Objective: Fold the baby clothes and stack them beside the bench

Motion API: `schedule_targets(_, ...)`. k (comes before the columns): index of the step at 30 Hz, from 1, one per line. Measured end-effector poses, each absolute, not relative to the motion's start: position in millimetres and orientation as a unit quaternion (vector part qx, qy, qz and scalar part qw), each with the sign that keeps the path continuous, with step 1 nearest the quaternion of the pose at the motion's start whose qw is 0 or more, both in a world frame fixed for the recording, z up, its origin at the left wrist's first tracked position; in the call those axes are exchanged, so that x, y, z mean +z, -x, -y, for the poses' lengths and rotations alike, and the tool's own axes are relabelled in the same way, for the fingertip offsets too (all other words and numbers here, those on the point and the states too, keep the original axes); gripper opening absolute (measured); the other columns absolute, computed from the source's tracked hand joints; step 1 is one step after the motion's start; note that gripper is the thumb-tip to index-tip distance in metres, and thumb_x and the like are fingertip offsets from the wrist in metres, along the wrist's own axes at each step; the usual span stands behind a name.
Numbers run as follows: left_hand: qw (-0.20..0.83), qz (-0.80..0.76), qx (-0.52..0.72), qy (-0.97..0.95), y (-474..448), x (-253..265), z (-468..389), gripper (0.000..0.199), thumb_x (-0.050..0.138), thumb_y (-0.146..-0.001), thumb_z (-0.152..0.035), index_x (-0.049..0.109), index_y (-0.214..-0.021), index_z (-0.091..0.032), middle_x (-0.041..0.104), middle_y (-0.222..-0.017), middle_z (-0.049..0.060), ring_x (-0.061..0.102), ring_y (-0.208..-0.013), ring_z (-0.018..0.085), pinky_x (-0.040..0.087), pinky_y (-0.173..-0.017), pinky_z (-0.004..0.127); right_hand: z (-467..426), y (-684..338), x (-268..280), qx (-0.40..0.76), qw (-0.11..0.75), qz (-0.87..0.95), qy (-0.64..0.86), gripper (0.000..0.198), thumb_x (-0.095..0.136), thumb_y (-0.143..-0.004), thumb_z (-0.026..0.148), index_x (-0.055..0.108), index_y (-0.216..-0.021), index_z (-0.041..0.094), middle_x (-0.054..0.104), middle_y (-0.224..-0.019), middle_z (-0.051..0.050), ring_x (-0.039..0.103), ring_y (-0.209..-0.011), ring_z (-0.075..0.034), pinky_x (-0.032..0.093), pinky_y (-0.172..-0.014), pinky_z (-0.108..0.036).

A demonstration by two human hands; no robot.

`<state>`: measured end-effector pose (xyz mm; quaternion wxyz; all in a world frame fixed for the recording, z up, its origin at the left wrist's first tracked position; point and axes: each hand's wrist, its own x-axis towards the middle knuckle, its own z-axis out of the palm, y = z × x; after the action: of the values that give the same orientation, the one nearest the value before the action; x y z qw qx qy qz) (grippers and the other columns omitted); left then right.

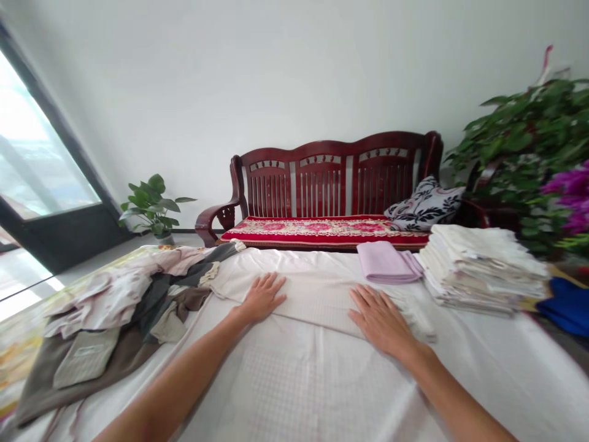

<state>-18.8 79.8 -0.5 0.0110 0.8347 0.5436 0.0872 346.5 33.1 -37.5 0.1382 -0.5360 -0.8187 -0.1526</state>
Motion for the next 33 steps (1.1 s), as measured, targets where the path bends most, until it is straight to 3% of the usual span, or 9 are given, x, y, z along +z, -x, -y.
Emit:
schedule_targets(10,-0.045,-0.739,0.074,-0.668,116.2,-2.3,-84.0,0.059,0.036,-0.099,-0.053,0.042,-0.151,-0.025,0.033,-0.161,0.016,0.027,-0.149,0.038,0.016,-0.117,0.06,-34.1,-346.5,-41.2,-0.171,0.151,0.815,0.533,0.06,0.027,-0.099,0.053,0.052,-0.144,0.022,0.054,-0.147,-0.012,0.046,-0.138,-0.029,0.034,-0.114,-0.053)
schedule_targets(15,0.036,-0.766,0.106,-0.633,151.3,14.4,-104.9,0.046,0.043,-0.099,-0.036,0.051,-0.141,-0.019,0.056,-0.143,0.02,0.055,-0.131,0.031,0.041,-0.105,0.044,-33.4,-346.2,-40.2,-0.158,0.157,0.816,0.533,0.059,0.029,-0.099,0.052,0.051,-0.145,0.024,0.054,-0.148,-0.011,0.046,-0.139,-0.029,0.035,-0.114,-0.053)
schedule_targets(18,0.05,-0.782,0.1,-0.614,165.3,26.7,-116.5,0.048,0.059,-0.089,-0.039,0.058,-0.129,-0.014,0.065,-0.129,0.023,0.063,-0.119,0.035,0.047,-0.094,0.043,-33.5,-345.0,-40.5,-0.157,0.163,0.811,0.539,0.058,0.031,-0.098,0.053,0.052,-0.144,0.024,0.054,-0.147,-0.01,0.047,-0.138,-0.028,0.034,-0.115,-0.052)
schedule_targets(21,0.06,-0.781,0.099,-0.614,171.6,33.9,-123.0,0.046,0.073,-0.075,-0.043,0.066,-0.111,-0.015,0.071,-0.116,0.021,0.066,-0.11,0.036,0.049,-0.087,0.04,-33.5,-343.6,-41.0,-0.157,0.165,0.803,0.55,0.057,0.032,-0.098,0.054,0.053,-0.142,0.025,0.056,-0.146,-0.01,0.049,-0.136,-0.027,0.035,-0.115,-0.051)
schedule_targets(26,0.065,-0.751,0.136,-0.642,171.9,33.5,-125.4,0.025,0.065,-0.078,-0.036,0.066,-0.093,-0.015,0.073,-0.1,0.013,0.068,-0.097,0.029,0.048,-0.08,0.033,-33.1,-342.6,-40.8,-0.149,0.171,0.798,0.559,0.058,0.033,-0.098,0.055,0.054,-0.142,0.024,0.056,-0.145,-0.01,0.05,-0.135,-0.028,0.036,-0.114,-0.05)
schedule_targets(28,0.071,-0.743,0.156,-0.647,170.6,30.6,-124.7,0.025,0.066,-0.077,-0.032,0.065,-0.095,-0.015,0.073,-0.098,0.011,0.068,-0.094,0.026,0.048,-0.079,0.031,-33.3,-343.1,-41.0,-0.144,0.174,0.797,0.56,0.057,0.034,-0.097,0.055,0.054,-0.142,0.025,0.056,-0.146,-0.01,0.05,-0.135,-0.028,0.036,-0.113,-0.05)
schedule_targets(33,0.073,-0.741,0.218,-0.631,169.5,24.1,-123.1,0.046,0.069,-0.074,-0.022,0.057,-0.118,-0.015,0.071,-0.112,0.009,0.067,-0.102,0.024,0.049,-0.086,0.03,-33.4,-344.5,-41.7,-0.146,0.183,0.8,0.552,0.056,0.034,-0.098,0.055,0.054,-0.142,0.026,0.057,-0.145,-0.009,0.05,-0.134,-0.028,0.036,-0.114,-0.051)
